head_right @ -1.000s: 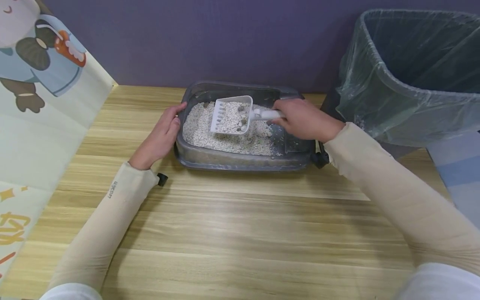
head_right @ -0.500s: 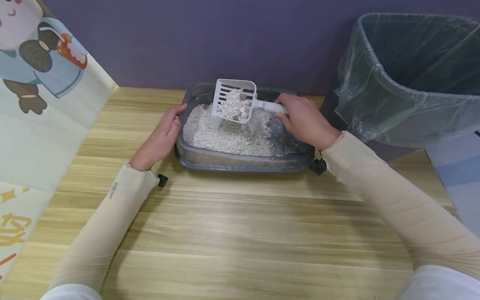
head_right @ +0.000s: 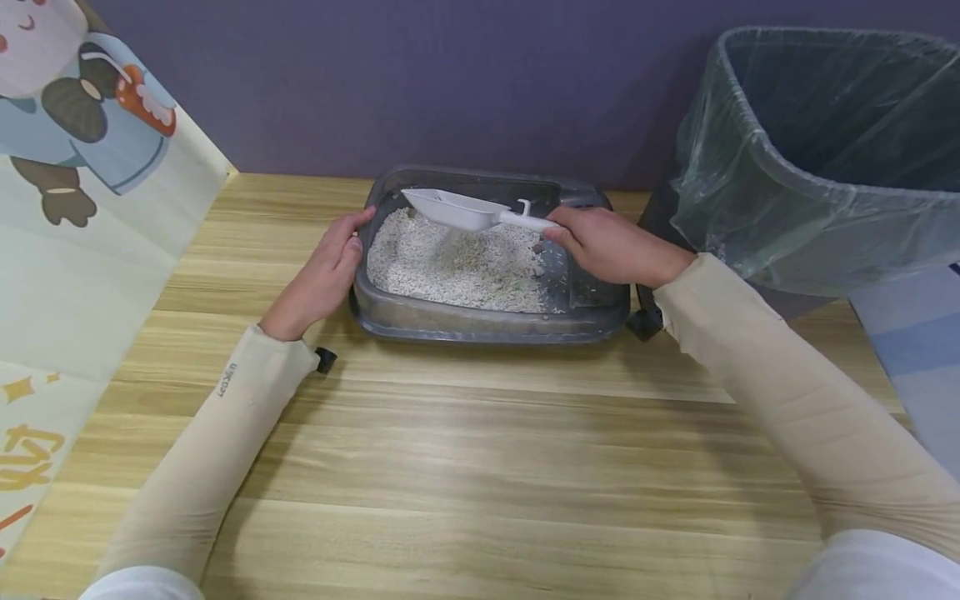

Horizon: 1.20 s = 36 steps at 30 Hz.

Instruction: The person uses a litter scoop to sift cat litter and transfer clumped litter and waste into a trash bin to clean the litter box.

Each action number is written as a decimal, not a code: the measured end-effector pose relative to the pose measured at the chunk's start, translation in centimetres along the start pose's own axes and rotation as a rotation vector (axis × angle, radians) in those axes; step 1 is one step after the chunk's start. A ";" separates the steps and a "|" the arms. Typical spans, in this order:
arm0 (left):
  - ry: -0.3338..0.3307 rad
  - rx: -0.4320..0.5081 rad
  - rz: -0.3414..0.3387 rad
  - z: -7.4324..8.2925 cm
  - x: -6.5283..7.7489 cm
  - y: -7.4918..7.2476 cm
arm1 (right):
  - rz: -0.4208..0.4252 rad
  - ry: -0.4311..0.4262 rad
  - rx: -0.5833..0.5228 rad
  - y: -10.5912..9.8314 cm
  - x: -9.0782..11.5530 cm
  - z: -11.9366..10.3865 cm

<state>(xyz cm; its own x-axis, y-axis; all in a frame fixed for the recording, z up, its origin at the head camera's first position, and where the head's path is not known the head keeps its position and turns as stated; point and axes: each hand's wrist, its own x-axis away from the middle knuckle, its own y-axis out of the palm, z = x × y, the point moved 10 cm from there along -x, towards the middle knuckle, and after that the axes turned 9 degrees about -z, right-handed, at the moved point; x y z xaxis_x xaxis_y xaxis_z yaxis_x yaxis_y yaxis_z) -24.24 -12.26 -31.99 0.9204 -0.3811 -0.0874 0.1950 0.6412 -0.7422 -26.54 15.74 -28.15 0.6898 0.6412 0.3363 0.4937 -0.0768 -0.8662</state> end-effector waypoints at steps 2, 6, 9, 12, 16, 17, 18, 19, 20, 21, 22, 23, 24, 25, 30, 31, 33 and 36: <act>0.003 -0.001 0.001 0.0 0.0 0.0 | -0.002 0.003 -0.004 0.0 -0.1 0.1; 0.008 0.000 0.005 0.0 0.0 0.0 | 0.059 -0.017 0.005 -0.3 -0.3 0.0; 0.009 0.003 0.007 0.0 0.0 0.0 | 0.142 -0.045 0.012 -0.6 -0.3 -0.2; 0.005 0.005 0.008 0.0 0.0 0.0 | 0.199 -0.043 0.010 -0.7 -0.2 -0.3; 0.003 0.006 0.008 0.0 -0.1 0.0 | 0.231 -0.013 0.010 -0.5 -0.2 -0.1; 0.004 0.006 0.009 0.0 -0.1 0.0 | 0.233 -0.008 0.010 -0.4 -0.2 -0.1; 0.004 0.005 0.010 -0.1 -0.1 0.0 | 0.235 -0.005 0.010 -0.4 -0.2 0.0; 0.005 0.004 0.011 -0.1 -0.1 0.0 | 0.237 -0.002 0.009 -0.3 -0.2 0.0; 0.003 0.003 0.011 -0.1 -0.1 0.0 | 0.237 0.001 0.009 -0.3 -0.2 0.0; 0.005 0.003 0.013 -0.1 -0.1 0.0 | 0.240 0.003 0.007 -0.3 -0.2 0.0; 0.002 0.002 0.015 -0.2 -0.1 0.0 | 0.244 0.006 0.001 -0.3 -0.2 0.1; 0.004 0.002 0.017 -0.2 -0.1 0.0 | 0.245 0.010 -0.005 -0.3 -0.1 0.1; 0.001 0.001 0.018 -0.2 -0.1 0.0 | 0.248 0.014 -0.010 -0.3 -0.1 0.2; 0.002 0.002 0.019 -0.2 -0.1 0.0 | 0.250 0.018 -0.012 -0.4 0.0 0.2; 0.003 0.002 0.018 -0.2 0.0 -0.1 | 0.240 0.029 -0.026 -0.4 0.1 0.2; 0.005 0.004 0.017 -0.2 0.0 0.0 | 0.238 0.028 -0.025 -0.4 0.1 0.2; 0.003 0.006 0.013 -0.2 0.0 0.0 | 0.236 0.025 -0.025 -0.4 0.2 0.1; 0.000 0.008 0.009 -0.2 -0.1 0.0 | 0.242 0.014 -0.024 -0.5 0.3 -0.1</act>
<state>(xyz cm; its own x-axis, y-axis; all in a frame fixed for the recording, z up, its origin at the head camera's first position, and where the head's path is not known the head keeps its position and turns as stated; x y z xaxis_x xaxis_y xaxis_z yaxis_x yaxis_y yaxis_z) -24.39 -12.36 -32.15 0.9223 -0.3750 -0.0939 0.1893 0.6499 -0.7361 -26.50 15.88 -27.60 0.7970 0.5909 0.1254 0.3255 -0.2453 -0.9132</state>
